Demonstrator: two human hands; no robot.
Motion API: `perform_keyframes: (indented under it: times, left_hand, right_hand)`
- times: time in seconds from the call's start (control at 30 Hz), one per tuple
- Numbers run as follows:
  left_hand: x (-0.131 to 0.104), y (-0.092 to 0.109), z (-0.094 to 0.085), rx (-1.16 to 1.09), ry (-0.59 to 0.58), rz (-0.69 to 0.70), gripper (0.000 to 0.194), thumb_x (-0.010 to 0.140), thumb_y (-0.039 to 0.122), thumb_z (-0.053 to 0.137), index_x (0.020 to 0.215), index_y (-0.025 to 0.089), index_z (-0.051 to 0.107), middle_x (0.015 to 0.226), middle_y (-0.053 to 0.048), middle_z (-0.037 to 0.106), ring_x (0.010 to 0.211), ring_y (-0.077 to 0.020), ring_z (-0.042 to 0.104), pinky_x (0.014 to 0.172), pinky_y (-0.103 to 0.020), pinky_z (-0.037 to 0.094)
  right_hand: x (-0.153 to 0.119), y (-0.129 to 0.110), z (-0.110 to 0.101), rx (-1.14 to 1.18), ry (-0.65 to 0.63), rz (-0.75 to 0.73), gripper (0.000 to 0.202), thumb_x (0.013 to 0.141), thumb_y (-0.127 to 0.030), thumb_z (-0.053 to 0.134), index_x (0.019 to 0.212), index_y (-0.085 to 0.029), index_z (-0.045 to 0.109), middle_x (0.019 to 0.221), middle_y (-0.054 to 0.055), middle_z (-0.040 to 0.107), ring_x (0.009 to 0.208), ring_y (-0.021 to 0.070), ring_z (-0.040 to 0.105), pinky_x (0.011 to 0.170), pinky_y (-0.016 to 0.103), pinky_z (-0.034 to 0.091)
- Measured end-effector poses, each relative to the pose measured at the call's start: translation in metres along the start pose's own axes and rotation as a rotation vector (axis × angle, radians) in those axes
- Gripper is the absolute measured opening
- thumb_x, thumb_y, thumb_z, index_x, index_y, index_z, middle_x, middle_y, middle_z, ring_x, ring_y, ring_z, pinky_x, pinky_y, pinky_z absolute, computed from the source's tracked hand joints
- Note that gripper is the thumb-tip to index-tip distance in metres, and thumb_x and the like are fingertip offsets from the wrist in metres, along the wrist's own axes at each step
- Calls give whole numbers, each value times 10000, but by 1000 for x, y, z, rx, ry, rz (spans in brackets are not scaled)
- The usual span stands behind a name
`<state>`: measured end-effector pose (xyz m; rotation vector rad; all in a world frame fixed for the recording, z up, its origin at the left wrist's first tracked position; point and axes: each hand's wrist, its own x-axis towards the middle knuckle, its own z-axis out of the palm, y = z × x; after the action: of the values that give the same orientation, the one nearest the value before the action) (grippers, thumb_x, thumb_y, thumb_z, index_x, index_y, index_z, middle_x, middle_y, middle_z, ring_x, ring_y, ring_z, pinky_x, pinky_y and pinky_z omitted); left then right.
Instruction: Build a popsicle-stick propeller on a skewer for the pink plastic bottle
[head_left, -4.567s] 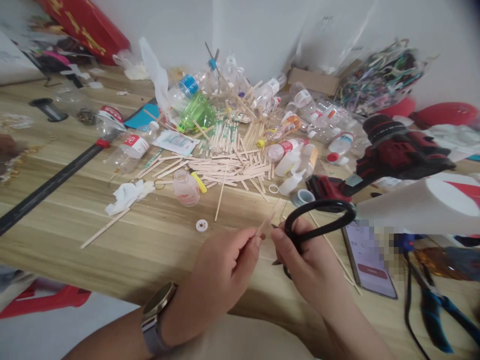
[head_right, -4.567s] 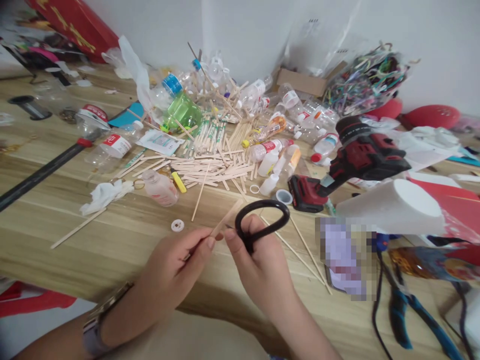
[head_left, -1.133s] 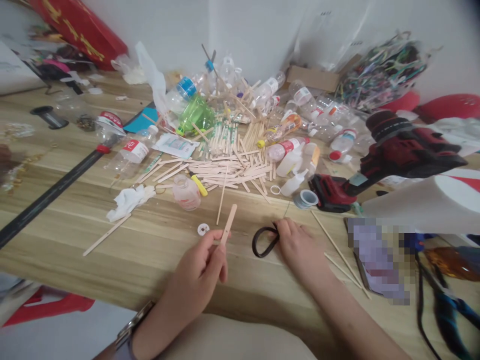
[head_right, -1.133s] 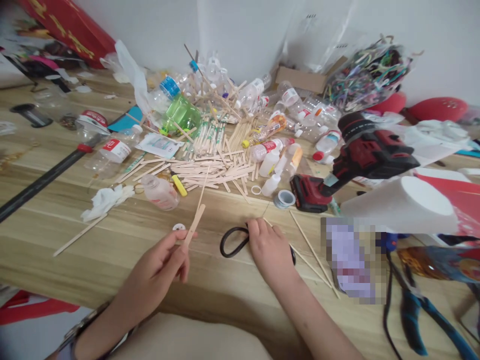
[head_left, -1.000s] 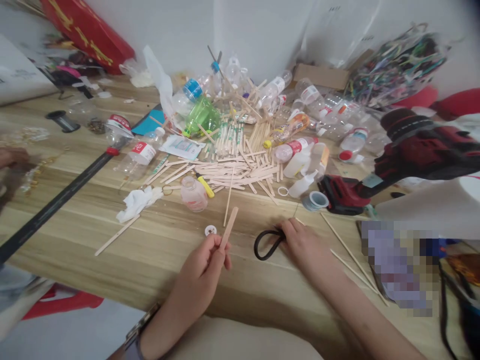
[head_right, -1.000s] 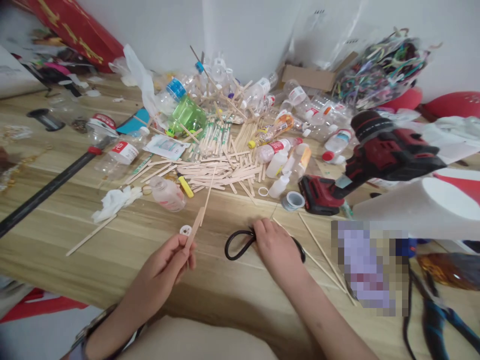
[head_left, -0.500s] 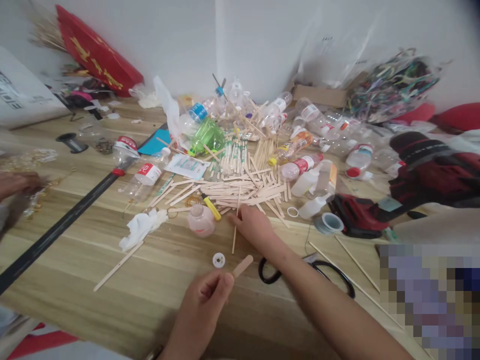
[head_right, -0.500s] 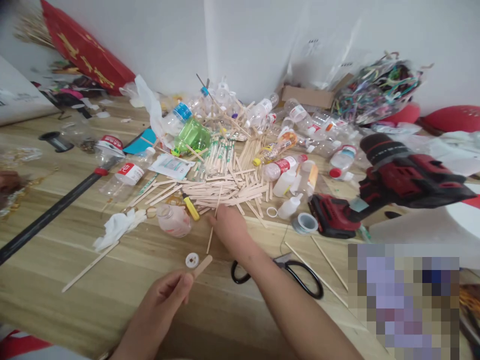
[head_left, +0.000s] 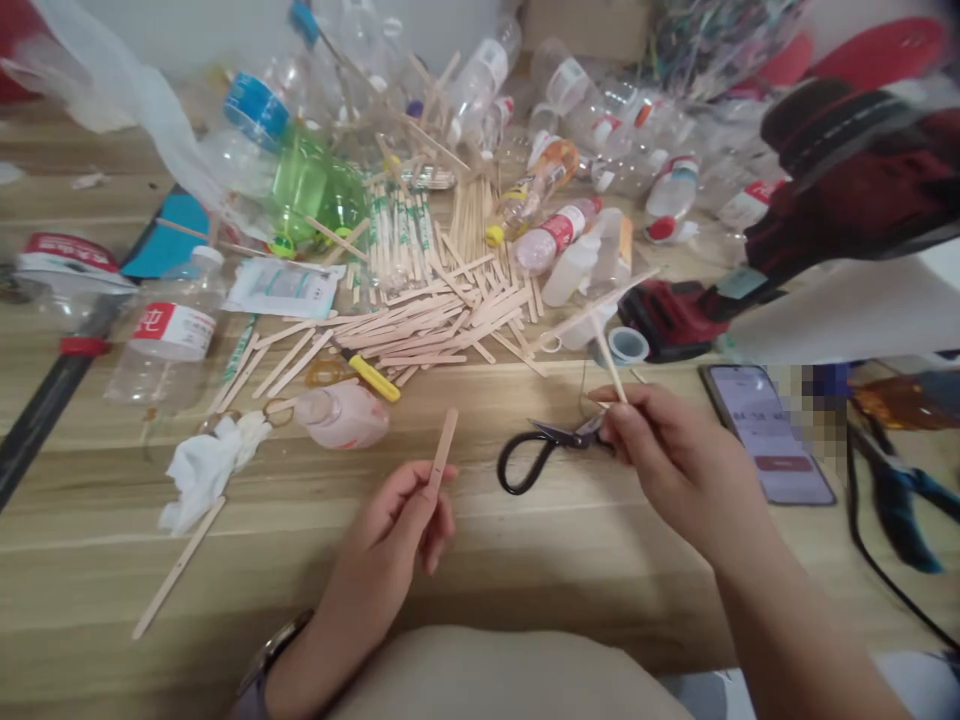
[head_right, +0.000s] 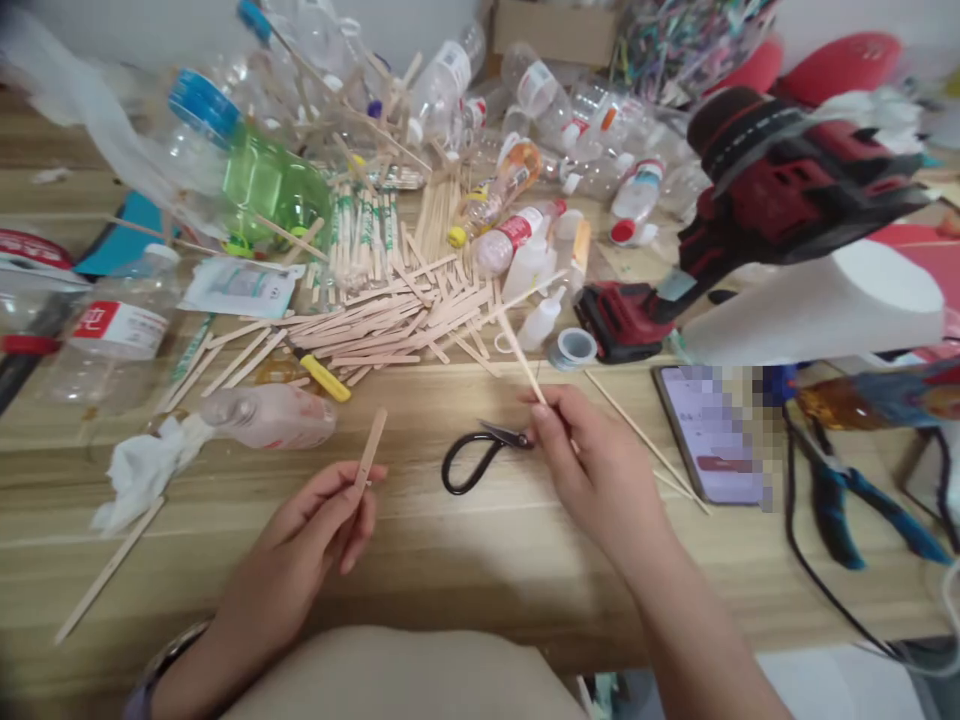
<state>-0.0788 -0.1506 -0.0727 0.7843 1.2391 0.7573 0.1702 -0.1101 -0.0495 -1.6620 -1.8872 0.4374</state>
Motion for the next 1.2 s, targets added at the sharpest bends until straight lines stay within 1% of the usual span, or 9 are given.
perform_keyframes:
  times: [0.13, 0.23, 0.33, 0.4, 0.47, 0.53, 0.73, 0.93, 1.2]
  left_hand:
    - [0, 9, 9, 115, -1, 68, 302, 896, 417, 493, 1009, 154, 591, 649, 33, 550, 457, -69, 394, 430, -189, 296]
    - [-5, 15, 17, 308, 25, 166, 315, 923, 427, 445, 1025, 168, 593, 659, 24, 583, 444, -81, 421, 423, -199, 311]
    - [-12, 17, 25, 579, 124, 324, 283, 952, 372, 411, 944, 190, 628, 580, 33, 580, 464, -103, 494, 467, -210, 348]
    - [-19, 18, 31, 707, 185, 422, 263, 956, 313, 407, 917, 203, 642, 589, 27, 622, 503, -113, 548, 505, -214, 375]
    - [-25, 17, 36, 773, 230, 491, 240, 954, 273, 413, 944, 211, 645, 702, 13, 699, 555, -117, 598, 535, -214, 402]
    - [-31, 17, 41, 847, 281, 563, 227, 952, 256, 430, 968, 214, 652, 762, 5, 728, 597, -124, 629, 555, -217, 419]
    - [-38, 16, 49, 1131, 447, 837, 244, 955, 212, 437, 975, 186, 679, 730, -30, 714, 631, -152, 631, 601, -249, 435]
    - [-35, 20, 55, 1156, 430, 911, 218, 941, 165, 450, 948, 134, 665, 700, -35, 692, 599, -153, 613, 574, -261, 435]
    - [-35, 18, 56, 1220, 428, 898, 241, 954, 184, 424, 974, 164, 663, 801, -62, 733, 673, -168, 664, 616, -259, 491]
  right_hand:
    - [-35, 1, 0, 45, -33, -36, 231, 949, -282, 444, 1067, -208, 627, 607, -37, 577, 505, 116, 573, 474, 207, 442]
    - [-50, -1, 0, 71, -77, -115, 234, 948, -256, 458, 1071, -215, 654, 588, -37, 596, 498, 113, 600, 450, 185, 451]
    - [-57, -3, -5, 51, -87, -241, 241, 945, -217, 456, 1042, -223, 676, 685, 2, 684, 664, 141, 695, 550, 187, 517]
    - [-58, -3, -8, 11, -88, -325, 266, 939, -185, 454, 1089, -233, 668, 764, 16, 717, 740, 150, 714, 602, 192, 534]
    - [-59, -1, -12, -45, -68, -400, 290, 940, -173, 450, 1144, -232, 647, 768, 16, 712, 704, 141, 706, 574, 189, 519]
    - [-62, 3, -13, -124, -42, -469, 296, 945, -177, 455, 1184, -218, 626, 725, 7, 682, 623, 127, 671, 533, 193, 486]
    - [-72, 8, -10, -305, 52, -577, 335, 927, -165, 517, 1255, -185, 584, 658, -22, 600, 544, 109, 565, 533, 240, 388]
    - [-76, 2, -6, -286, 102, -540, 266, 962, -152, 463, 1192, -156, 597, 609, -33, 560, 522, 95, 533, 530, 228, 363]
    - [-81, 3, -3, -299, 130, -500, 311, 931, -114, 486, 1212, -172, 605, 652, -18, 608, 547, 109, 550, 549, 240, 367]
